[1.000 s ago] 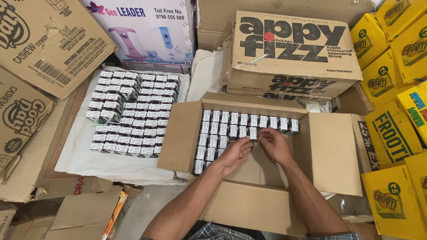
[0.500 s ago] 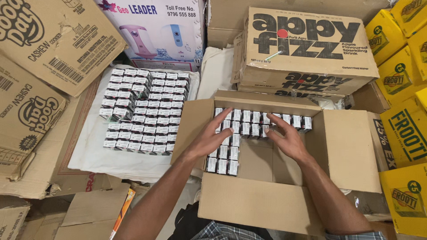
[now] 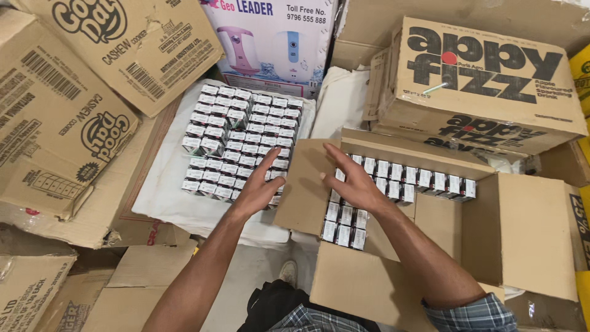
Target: The person transfers small white boxes from a larger open box to a smaller open box, arranging them in neat rows. The person handles the boxes by hand, picking them up and placing them into the smaller box.
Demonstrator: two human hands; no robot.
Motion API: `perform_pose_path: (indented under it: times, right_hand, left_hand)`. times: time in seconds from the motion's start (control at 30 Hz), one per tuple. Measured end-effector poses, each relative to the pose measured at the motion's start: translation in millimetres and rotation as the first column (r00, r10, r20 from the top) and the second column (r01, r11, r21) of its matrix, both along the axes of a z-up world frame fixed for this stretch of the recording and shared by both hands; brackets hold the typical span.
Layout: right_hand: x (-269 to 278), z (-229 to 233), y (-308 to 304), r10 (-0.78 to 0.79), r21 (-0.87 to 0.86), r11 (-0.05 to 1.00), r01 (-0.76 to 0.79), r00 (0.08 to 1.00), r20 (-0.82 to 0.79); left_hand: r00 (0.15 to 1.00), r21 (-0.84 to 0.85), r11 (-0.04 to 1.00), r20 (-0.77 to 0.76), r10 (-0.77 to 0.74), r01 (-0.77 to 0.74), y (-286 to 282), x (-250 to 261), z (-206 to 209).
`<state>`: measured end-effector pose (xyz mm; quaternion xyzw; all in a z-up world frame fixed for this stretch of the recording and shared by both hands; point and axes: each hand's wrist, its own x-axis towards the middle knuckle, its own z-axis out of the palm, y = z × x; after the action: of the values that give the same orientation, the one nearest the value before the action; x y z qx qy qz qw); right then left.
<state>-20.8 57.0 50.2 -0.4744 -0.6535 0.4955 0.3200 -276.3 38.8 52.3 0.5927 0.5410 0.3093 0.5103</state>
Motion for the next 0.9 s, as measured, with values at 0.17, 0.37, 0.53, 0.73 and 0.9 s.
perform_pose_path:
  times: [0.17,0.37,0.53,0.73,0.9]
  right_hand:
    - [-69.3,14.2,9.8,0.159,0.071,0.985,-0.160,0.987,0.014]
    - [-142.6,-23.5,36.3,0.240,0.030,0.970,-0.240,0.971,0.010]
    - [-189.1,-54.2,58.8,0.282,0.030,0.958,-0.284,0.958,0.056]
    - [-229.2,-80.4,76.3,0.264,0.018,0.963,-0.268,0.957,0.117]
    - [-249.3,-89.1,85.7,0.231,0.042,0.970,-0.237,0.965,0.121]
  left_hand:
    - [0.994,-0.063,0.993,0.028,0.106,-0.104,-10.5,-41.7,-0.5]
    - [0.976,-0.130,0.972,0.061,0.207,-0.198,-5.3,-91.2,-23.8]
    - [0.911,-0.131,0.946,0.258,0.321,-0.296,-1.5,-122.6,-61.2]
    - [0.819,-0.223,0.898,0.371,0.439,-0.380,3.0,-134.8,-66.1]
    - [0.690,-0.381,0.839,0.484,0.538,-0.387,13.5,-137.9,-62.0]
